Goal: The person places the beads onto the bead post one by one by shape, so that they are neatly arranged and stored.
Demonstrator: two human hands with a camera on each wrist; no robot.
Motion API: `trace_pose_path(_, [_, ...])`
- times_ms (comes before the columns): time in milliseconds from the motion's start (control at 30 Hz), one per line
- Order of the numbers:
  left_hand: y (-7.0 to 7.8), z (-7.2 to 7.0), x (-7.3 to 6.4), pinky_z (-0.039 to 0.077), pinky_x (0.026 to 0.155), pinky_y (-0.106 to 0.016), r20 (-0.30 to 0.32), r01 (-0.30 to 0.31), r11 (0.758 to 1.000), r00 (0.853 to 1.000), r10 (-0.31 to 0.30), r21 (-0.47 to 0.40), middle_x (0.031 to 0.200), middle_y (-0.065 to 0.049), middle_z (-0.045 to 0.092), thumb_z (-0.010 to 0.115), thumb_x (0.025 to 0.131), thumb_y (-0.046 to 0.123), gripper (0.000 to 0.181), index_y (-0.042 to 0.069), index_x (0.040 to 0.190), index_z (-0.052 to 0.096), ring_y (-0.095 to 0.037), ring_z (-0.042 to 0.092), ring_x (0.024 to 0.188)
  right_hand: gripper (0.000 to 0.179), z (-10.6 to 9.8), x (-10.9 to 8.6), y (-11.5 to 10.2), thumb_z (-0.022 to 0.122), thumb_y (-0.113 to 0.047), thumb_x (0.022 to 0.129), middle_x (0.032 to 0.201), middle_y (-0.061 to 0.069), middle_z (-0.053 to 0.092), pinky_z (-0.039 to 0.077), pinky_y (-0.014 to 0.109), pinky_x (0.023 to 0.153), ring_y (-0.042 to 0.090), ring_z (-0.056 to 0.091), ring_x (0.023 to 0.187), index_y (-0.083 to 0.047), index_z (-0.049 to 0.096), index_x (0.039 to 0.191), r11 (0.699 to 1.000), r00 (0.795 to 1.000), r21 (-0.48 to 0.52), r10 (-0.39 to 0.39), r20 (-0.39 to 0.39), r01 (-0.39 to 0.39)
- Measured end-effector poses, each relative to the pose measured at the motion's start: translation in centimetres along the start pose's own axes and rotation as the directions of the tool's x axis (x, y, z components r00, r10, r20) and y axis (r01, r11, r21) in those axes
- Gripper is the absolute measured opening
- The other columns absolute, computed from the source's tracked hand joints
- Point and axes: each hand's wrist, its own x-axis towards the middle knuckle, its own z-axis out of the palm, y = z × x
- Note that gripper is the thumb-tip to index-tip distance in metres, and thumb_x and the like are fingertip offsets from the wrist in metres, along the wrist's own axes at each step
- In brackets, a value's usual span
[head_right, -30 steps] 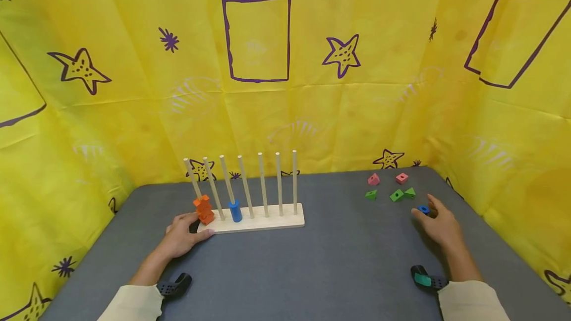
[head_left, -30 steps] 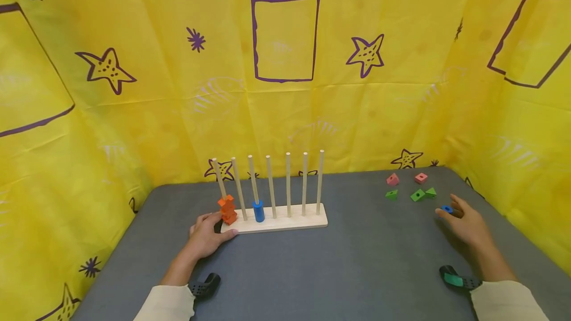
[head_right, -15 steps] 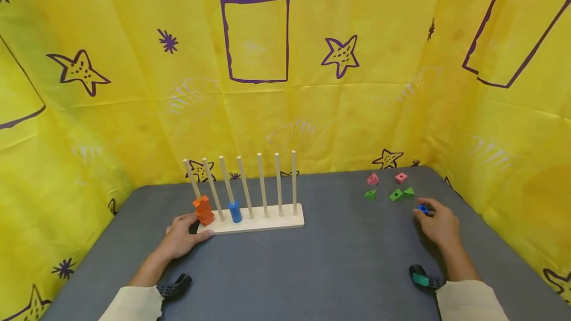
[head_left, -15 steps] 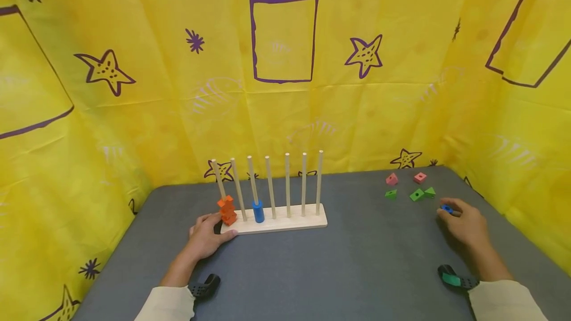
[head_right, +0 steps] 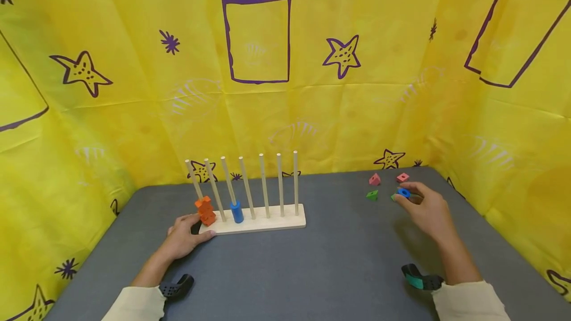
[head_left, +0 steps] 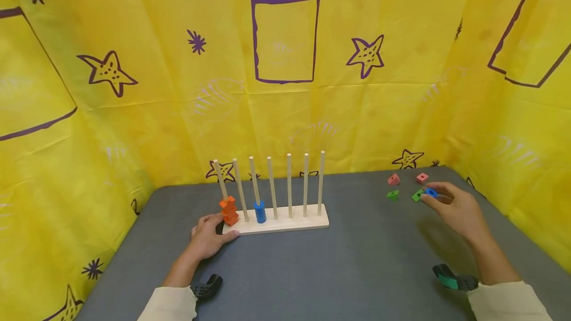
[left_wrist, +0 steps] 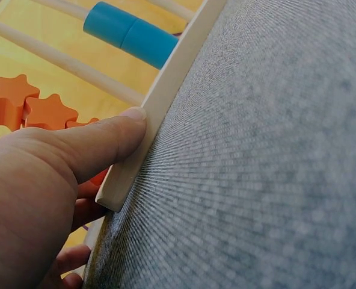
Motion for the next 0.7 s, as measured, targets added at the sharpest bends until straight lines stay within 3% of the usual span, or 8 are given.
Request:
trace_pose_path(167, [0.1,0.0,-0.1,0.015,0.096,-0.061,0.005,0.0,1.0,1.0,0.0,-0.007,0.135,-0.024,0.049,0.075,0.083,0.041,0.073,-0.001,0.137,0.051,-0.043,0.025,0.129,0.048,-0.4,0.0,-3.0,0.064,-0.04,0.093,0.123,0.019,0.06,0.05,0.027,0.067,0.033,0.065,0.1,-0.005,0.061,0.126,0.998,0.999,0.046,-0.034,0.001,0.034])
trace_pose_path(267, [0.1,0.0,-0.1,0.015,0.097,-0.061,0.014,0.003,1.0,1.0,-0.003,-0.006,0.135,-0.025,0.049,0.074,0.083,0.042,0.074,-0.001,0.138,0.05,-0.044,0.025,0.13,0.045,-0.4,0.0,-4.5,0.065,-0.037,0.093,0.119,0.016,0.063,0.049,0.021,0.065,0.026,0.066,0.095,-0.007,0.062,0.126,0.996,0.998,0.064,-0.068,-0.001,0.068])
trace_pose_path(433, [0.1,0.1,-0.1,0.015,0.097,-0.061,0.013,-0.001,1.0,1.0,0.001,0.002,0.136,-0.025,0.048,0.074,0.084,0.042,0.073,-0.001,0.138,0.05,-0.044,0.026,0.13,0.044,-0.1,0.0,-6.6,0.065,-0.032,0.093,0.11,0.015,0.066,0.05,0.022,0.066,0.033,0.065,0.095,-0.005,0.061,0.128,0.987,0.991,0.099,-0.129,0.014,0.127])
trace_pose_path(700, [-0.1,0.0,0.1,0.014,0.096,-0.062,0.009,-0.02,1.0,1.0,0.02,-0.002,0.135,-0.023,0.05,0.074,0.084,0.042,0.072,0.0,0.137,0.052,-0.044,0.026,0.128,0.041,0.2,0.3,-10.0,0.069,-0.024,0.091,0.103,0.011,0.07,0.05,0.019,0.069,0.012,0.067,0.087,-0.004,0.062,0.126,0.959,0.972,0.168,-0.233,0.011,0.228])
